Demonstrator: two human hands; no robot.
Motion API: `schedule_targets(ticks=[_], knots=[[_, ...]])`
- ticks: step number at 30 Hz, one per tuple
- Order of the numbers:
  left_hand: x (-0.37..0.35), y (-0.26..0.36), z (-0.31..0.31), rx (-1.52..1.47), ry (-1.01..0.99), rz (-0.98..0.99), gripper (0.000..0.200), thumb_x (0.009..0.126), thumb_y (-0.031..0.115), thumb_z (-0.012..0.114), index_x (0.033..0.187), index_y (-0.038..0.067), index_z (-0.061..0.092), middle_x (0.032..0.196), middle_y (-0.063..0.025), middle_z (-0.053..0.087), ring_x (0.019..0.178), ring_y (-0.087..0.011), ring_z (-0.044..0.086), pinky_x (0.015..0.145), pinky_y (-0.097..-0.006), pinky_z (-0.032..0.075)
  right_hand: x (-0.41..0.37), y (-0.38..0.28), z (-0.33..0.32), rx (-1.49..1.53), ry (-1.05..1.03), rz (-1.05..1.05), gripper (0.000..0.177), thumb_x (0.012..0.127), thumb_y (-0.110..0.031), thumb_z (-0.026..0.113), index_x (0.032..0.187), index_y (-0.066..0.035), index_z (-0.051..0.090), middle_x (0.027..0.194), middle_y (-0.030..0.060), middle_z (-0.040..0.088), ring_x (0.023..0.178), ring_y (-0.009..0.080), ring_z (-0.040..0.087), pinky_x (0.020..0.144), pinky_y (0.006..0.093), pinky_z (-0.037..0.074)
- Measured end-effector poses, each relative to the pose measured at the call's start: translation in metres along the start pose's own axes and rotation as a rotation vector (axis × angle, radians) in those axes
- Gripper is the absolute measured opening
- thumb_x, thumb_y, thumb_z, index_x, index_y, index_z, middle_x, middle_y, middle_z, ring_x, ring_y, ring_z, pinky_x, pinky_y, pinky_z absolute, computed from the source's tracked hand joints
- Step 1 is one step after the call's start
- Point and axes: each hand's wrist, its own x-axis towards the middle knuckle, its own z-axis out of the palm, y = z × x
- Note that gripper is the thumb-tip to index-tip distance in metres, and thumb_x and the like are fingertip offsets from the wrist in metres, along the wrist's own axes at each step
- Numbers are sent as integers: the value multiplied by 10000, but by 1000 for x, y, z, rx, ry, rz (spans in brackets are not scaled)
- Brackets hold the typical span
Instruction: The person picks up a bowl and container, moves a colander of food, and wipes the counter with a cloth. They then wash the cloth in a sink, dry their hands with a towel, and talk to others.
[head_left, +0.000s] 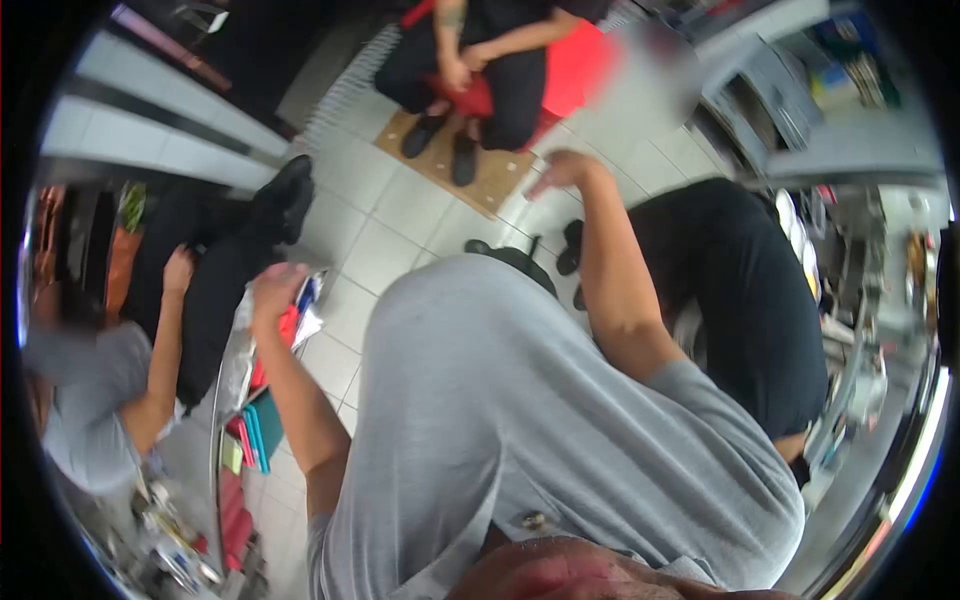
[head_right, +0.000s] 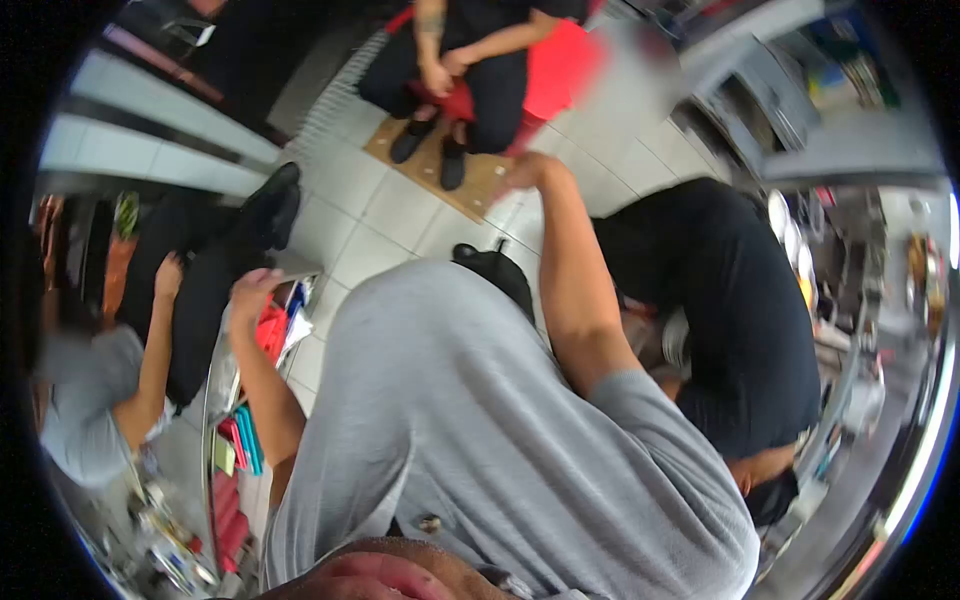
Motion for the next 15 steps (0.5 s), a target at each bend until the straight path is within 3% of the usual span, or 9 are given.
schedule_targets(ticks=[4, 5, 6, 8, 10, 11, 13, 14, 15], knots=[[-7, -46, 23, -116, -67, 29, 481, 822, 465, 703, 1007, 24, 749, 845, -155, 741, 787, -259, 704, 739, -404, 536, 24, 26, 28, -40, -17, -10, 1183, 548, -556, 896, 1479, 6, 432, 1488, 223, 481, 1353, 346, 498, 1120, 426, 409], [-1, -51, 21, -22, -169, -119, 498, 828, 478, 674, 1051, 39, 751, 916, -175, 747, 835, -302, 717, 777, -448, 543, 47, 48, 31, -93, -11, -21, 1204, 545, -549, 904, 1485, 22, 413, 1490, 238, 474, 1345, 346, 507, 1108, 433, 421], [-1, -50, 23, 327, -1, -59, 540, 821, 508, 654, 1074, 40, 746, 1014, -208, 735, 941, -369, 710, 860, -512, 529, 45, 41, 30, -34, 6, -81, 1223, 533, -550, 910, 1479, 42, 410, 1484, 248, 475, 1356, 347, 494, 1125, 422, 398], [-35, -12, -30, 270, 106, -331, 681, 734, 597, 714, 1087, 14, 734, 1106, -226, 708, 1097, -380, 649, 968, -491, 479, 46, 22, 24, 80, 32, -205, 1261, 510, -554, 921, 1469, 82, 404, 1473, 270, 478, 1380, 350, 469, 1158, 399, 353], [-39, 42, -33, 216, 141, -308, 763, 700, 636, 738, 1120, 1, 722, 1200, -228, 678, 1214, -375, 594, 1048, -476, 437, 7, -16, 9, -72, 136, -98, 1250, 504, -596, 900, 1453, 71, 436, 1485, 262, 466, 1400, 336, 449, 1165, 383, 348], [-46, 35, -38, 210, 176, -246, 769, 709, 632, 732, 1148, 1, 717, 1249, -220, 661, 1254, -365, 570, 1073, -472, 419, -34, -39, -1, -57, 113, -204, 1261, 504, -608, 893, 1478, 36, 419, 1501, 248, 454, 1420, 328, 422, 1172, 379, 337], [-42, 26, -40, 149, 164, -180, 747, 743, 607, 709, 1184, 4, 701, 1209, -224, 680, 1175, -376, 624, 982, -485, 489, -11, -16, 1, 130, 176, -280, 1312, 485, -611, 898, 1538, -53, 350, 1551, 244, 383, 1448, 334, 375, 1178, 389, 329], [-35, 9, -39, 89, 138, -134, 745, 736, 549, 761, 1173, -50, 688, 1199, -247, 680, 1152, -357, 643, 985, -440, 492, -1, -12, 1, 96, 204, -271, 1216, 482, -569, 911, 1455, -25, 428, 1455, 239, 463, 1344, 336, 457, 1097, 403, 388], [-58, 47, -52, -100, 156, -153, 727, 731, 466, 810, 1159, -106, 674, 1165, -276, 686, 1111, -362, 664, 981, -413, 497, 2, -12, -3, 27, 225, -211, 1121, 479, -528, 925, 1373, 3, 506, 1359, 234, 542, 1240, 338, 539, 1016, 418, 448]])
